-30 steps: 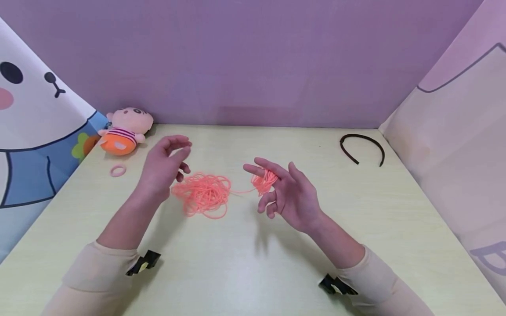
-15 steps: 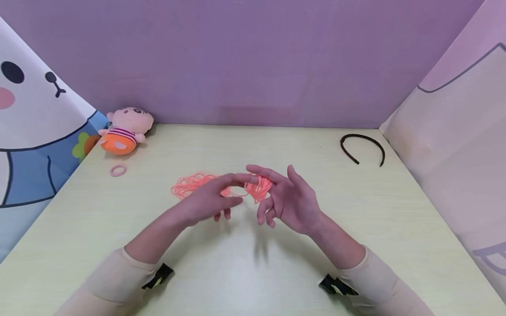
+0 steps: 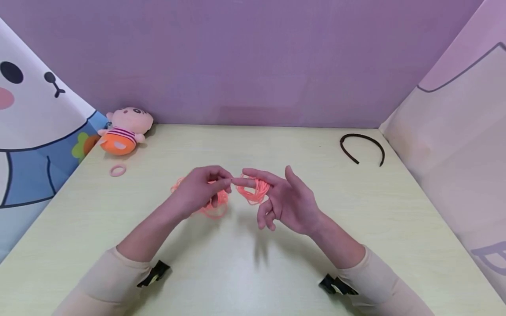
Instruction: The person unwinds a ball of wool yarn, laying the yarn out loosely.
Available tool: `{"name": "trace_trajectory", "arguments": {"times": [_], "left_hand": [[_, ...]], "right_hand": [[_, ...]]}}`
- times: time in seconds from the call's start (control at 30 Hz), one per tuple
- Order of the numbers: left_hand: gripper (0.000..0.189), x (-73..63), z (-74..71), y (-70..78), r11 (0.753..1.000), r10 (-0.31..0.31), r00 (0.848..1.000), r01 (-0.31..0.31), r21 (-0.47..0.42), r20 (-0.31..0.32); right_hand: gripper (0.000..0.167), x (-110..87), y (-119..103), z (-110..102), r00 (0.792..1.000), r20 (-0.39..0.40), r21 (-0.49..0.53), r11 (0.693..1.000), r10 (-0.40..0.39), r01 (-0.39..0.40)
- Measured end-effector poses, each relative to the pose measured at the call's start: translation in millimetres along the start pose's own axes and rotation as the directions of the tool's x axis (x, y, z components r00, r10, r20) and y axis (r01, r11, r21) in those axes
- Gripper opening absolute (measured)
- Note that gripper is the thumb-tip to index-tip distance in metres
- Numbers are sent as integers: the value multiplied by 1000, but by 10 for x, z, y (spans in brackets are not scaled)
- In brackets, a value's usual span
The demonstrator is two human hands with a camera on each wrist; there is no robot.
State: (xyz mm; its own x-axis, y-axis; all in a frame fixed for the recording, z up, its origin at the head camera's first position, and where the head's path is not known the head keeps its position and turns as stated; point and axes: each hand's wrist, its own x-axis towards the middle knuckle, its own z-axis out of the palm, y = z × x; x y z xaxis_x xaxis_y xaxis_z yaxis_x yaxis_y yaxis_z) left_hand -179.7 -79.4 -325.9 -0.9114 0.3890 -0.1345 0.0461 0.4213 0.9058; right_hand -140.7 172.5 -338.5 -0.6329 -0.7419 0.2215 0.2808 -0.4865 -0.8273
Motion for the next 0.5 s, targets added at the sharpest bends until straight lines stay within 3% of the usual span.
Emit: {"name": "trace_trajectory", "arguments": {"times": [0.23, 0.37, 0.5], "left_hand": [[17, -32, -157, 69, 997, 67, 985, -72, -26, -161], [19, -42, -183, 78, 993, 93, 976, -104, -47, -197], [18, -49, -170, 90, 991, 106, 970, -122, -62, -220]], "right_hand": [[71, 3, -9, 21, 999, -7, -45, 998, 37, -38], [68, 4, -14, 34, 995, 36, -104, 991, 93, -89], [58, -2, -6, 47, 985, 102, -230, 966, 141, -114]]}}
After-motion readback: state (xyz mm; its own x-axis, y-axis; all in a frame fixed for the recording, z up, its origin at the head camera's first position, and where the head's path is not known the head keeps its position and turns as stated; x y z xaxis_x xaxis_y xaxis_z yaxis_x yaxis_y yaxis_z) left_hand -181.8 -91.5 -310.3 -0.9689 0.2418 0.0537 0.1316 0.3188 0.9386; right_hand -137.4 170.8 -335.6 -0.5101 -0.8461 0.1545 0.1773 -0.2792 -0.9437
